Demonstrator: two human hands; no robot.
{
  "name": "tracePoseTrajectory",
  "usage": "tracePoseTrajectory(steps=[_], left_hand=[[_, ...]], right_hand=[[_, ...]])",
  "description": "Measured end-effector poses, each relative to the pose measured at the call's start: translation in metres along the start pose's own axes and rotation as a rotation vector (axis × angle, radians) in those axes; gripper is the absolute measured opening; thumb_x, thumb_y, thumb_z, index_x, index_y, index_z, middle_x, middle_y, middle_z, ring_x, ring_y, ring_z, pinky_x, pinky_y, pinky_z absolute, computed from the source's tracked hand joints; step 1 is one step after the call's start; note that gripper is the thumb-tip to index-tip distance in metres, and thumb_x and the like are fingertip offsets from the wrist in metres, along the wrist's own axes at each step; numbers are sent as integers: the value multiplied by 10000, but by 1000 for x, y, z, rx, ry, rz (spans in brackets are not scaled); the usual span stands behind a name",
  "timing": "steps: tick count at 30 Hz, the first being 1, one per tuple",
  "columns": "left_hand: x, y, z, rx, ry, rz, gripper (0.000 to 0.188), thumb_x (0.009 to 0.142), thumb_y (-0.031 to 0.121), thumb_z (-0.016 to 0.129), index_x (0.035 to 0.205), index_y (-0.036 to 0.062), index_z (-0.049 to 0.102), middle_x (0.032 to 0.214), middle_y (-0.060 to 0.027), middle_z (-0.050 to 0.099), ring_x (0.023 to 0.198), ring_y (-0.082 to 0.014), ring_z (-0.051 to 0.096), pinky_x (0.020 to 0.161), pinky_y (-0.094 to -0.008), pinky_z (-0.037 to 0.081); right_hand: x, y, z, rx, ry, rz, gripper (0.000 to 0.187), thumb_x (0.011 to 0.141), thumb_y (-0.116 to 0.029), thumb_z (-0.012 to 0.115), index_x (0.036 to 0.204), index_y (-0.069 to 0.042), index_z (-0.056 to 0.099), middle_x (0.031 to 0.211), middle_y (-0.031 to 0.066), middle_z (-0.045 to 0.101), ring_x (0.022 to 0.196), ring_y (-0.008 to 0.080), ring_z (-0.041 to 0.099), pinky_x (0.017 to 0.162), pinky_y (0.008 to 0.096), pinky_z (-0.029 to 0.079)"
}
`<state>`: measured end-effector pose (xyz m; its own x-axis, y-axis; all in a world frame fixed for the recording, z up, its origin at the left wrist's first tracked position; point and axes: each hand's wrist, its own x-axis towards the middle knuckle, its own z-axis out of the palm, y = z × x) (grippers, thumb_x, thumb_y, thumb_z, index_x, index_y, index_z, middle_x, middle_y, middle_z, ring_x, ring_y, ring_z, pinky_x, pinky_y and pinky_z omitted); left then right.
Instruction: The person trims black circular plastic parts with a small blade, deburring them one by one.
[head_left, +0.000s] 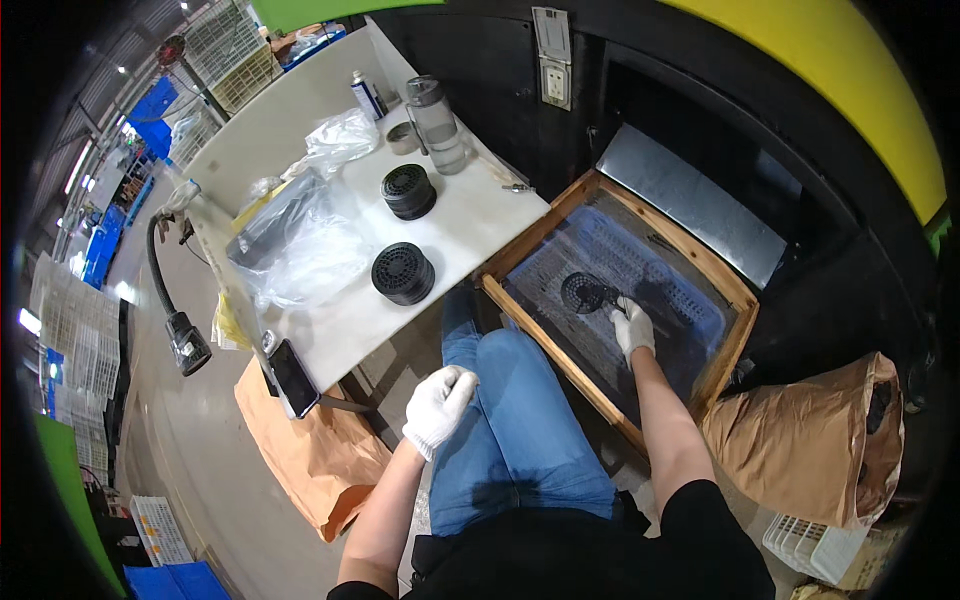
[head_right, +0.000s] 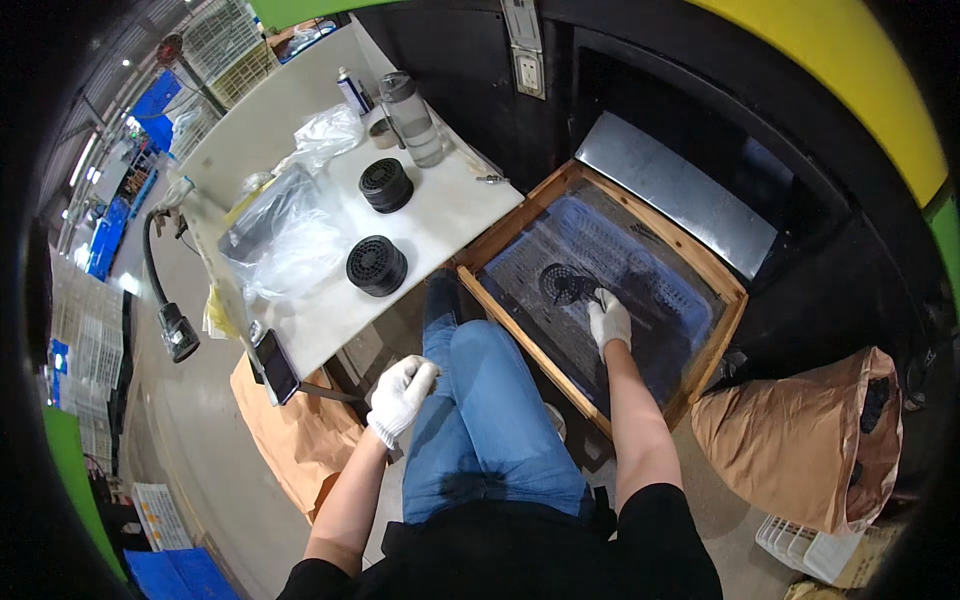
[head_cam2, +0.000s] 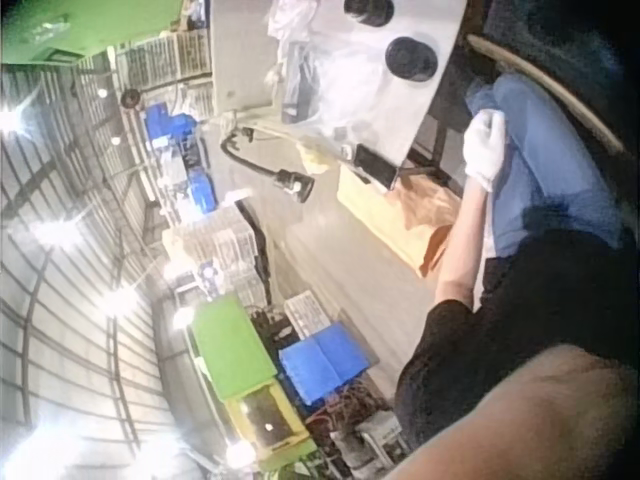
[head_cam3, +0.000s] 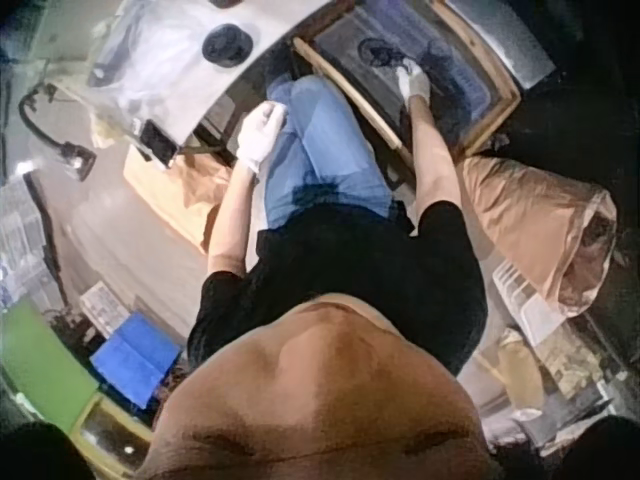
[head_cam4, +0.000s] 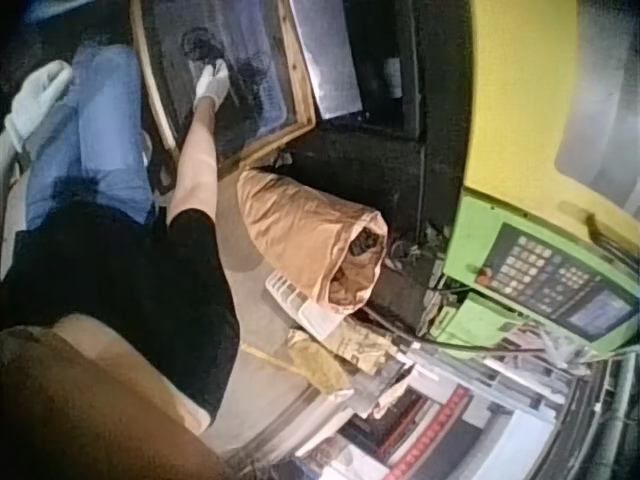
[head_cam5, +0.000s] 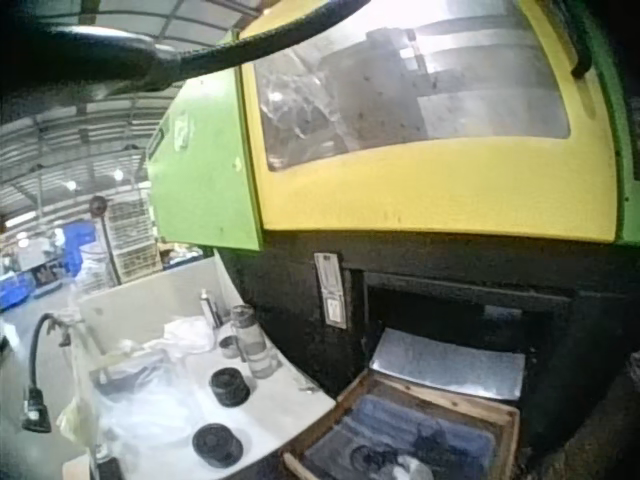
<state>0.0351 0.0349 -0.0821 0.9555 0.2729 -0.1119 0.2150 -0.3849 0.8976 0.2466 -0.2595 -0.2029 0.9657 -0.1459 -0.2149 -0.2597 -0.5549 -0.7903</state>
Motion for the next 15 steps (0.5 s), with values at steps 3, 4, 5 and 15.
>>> tracePoseTrajectory(steps=[3,4,5,15], left_hand=[[-6,12,3,111,-100,-21,260,931,251,537,884,20,646,774,-65,638,691,-120,583,668,-253,465],[-6,12,5,113,-91,-28,260,931,251,537,884,20,646,774,-65,638,691,-120,583,668,-253,465],[-6,12,7,-33,-107,-40,264,948,256,511,902,27,635,744,-37,613,665,-99,556,633,-238,449],[-1,64,7,-670,-336,-247,281,968,295,496,970,36,602,699,29,596,512,-24,465,458,-172,366]], right_hand=[[-9,-7,4,205,21,-200,252,831,-110,604,1069,-33,637,936,103,672,849,175,637,801,286,478],[-18,-17,3,379,11,-295,176,840,-108,593,984,-34,665,861,76,675,825,168,631,781,288,482],[-31,-32,1,515,-66,-402,164,850,-46,519,954,-25,644,835,42,659,783,108,602,751,251,477],[-177,-149,-32,1098,-706,-168,298,858,-54,536,1146,21,543,852,62,628,607,71,536,499,195,430]])
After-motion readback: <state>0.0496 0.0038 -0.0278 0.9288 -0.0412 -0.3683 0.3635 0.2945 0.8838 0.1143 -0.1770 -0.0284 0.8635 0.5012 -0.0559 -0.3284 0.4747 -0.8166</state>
